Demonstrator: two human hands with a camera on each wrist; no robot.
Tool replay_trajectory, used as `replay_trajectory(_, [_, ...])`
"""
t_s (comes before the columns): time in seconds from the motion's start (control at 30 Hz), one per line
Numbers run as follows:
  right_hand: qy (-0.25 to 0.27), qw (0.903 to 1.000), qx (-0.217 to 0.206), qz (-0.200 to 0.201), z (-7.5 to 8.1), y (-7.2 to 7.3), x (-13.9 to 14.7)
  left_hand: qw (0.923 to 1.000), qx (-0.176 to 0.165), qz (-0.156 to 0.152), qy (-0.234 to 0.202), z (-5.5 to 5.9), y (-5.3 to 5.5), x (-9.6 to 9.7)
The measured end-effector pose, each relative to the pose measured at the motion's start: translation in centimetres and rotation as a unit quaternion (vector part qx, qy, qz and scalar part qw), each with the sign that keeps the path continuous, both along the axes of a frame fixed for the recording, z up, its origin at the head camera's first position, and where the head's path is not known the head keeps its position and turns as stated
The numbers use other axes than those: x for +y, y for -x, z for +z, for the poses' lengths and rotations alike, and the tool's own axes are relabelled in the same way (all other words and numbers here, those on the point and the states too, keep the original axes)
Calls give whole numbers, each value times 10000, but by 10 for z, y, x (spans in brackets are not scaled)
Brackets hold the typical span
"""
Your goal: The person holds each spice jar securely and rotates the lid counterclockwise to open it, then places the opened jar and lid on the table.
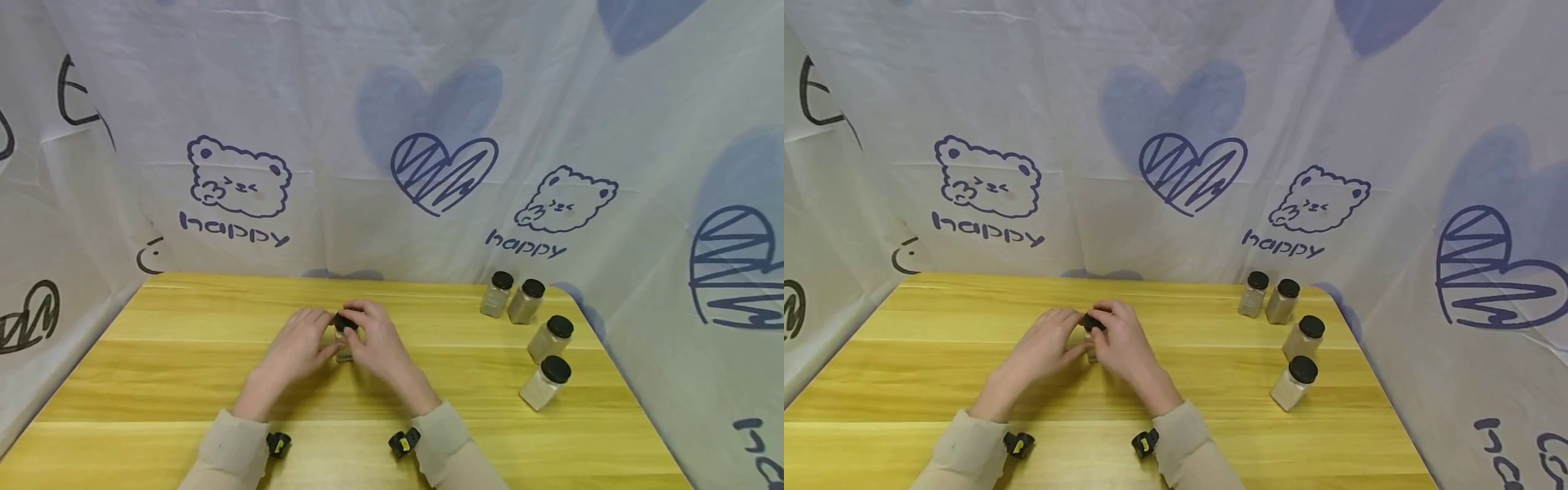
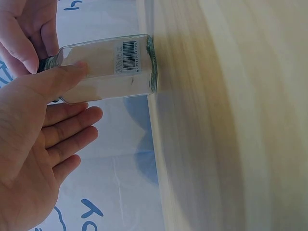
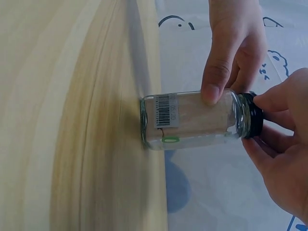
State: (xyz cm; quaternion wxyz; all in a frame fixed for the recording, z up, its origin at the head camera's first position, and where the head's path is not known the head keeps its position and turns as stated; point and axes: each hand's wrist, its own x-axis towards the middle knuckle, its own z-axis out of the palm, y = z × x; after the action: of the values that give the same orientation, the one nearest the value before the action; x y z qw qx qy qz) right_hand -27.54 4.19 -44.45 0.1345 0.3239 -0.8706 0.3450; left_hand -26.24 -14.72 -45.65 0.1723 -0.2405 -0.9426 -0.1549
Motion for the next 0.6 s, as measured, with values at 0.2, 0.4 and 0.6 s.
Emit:
replay_trajectory(0.2, [3,9996,-128,265,1,1,-1,10000,-1,-12,-5,0,-1,0])
replay_trajectory(0.4, [187,9993,-161,293,0,-1,-1,10000,-35,17,1,0,0,0])
replay_trajectory(0.6, [557,9983,17,-150,-4,-1,-3,10000,25,-6,1,-1,0,0])
